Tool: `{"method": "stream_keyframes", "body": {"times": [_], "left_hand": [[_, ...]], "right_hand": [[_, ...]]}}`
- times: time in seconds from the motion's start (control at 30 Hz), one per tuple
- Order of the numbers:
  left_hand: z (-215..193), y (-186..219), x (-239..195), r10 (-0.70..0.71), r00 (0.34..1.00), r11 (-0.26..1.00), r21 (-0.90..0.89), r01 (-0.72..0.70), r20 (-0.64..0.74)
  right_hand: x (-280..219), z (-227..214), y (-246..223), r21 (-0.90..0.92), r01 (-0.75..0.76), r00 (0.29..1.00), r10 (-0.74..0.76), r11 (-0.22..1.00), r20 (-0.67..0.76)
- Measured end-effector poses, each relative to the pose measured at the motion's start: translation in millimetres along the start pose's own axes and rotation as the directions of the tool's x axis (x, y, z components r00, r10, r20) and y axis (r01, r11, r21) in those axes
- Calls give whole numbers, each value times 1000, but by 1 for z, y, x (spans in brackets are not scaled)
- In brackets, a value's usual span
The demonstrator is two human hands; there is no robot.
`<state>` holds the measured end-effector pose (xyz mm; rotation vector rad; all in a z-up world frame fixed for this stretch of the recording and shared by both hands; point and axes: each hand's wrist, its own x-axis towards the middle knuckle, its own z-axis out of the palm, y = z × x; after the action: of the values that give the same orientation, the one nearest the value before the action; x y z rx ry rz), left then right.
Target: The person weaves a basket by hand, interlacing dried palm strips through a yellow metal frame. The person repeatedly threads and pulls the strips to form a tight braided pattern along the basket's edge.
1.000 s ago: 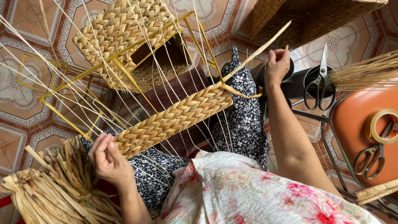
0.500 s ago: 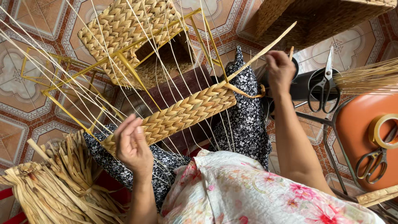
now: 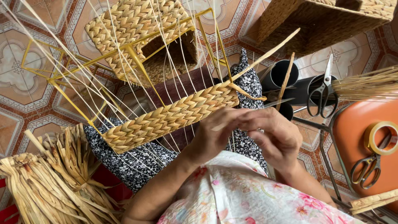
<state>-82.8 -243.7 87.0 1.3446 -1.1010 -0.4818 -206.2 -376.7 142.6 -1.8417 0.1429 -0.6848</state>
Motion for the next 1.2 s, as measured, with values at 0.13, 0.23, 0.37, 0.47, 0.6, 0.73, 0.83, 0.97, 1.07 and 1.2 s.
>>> {"method": "stream_keyframes", "body": {"times": [0.13,0.23,0.37,0.47,0.6,0.73,0.83,0.97,1.07,1.2], "left_hand": [[-46,-1,-27,-100,938,980,-193,37,-331],[-78,5,-51,-195,877,965,-248,90,-439],[-99,11,-79,-394,759,918,-266,295,-518],[-98,-3,-76,-347,803,937,-144,318,-485],[-86,-9,-61,-379,858,924,-99,369,-348],[-79,2,-48,-382,886,924,-138,357,-264],[-82,6,-44,-390,888,917,-195,349,-244],[-81,3,-46,-408,891,906,-209,368,-201],[-78,-5,-49,-365,897,928,-175,330,-248],[-90,-17,-48,-347,821,938,-150,313,-454]], "right_hand": [[-13,13,42,131,-520,852,500,844,158],[-18,28,71,568,-698,687,632,436,358],[-16,18,89,764,-351,825,564,541,-20],[-1,23,87,563,-485,855,497,669,146],[8,62,57,-4,-681,600,562,732,569],[23,85,43,-187,-548,549,519,816,655],[26,91,42,-238,-466,562,493,852,665],[24,94,45,-283,-463,516,515,840,685],[23,94,50,-243,-431,549,466,869,693],[5,90,69,52,-531,646,364,846,671]]}}
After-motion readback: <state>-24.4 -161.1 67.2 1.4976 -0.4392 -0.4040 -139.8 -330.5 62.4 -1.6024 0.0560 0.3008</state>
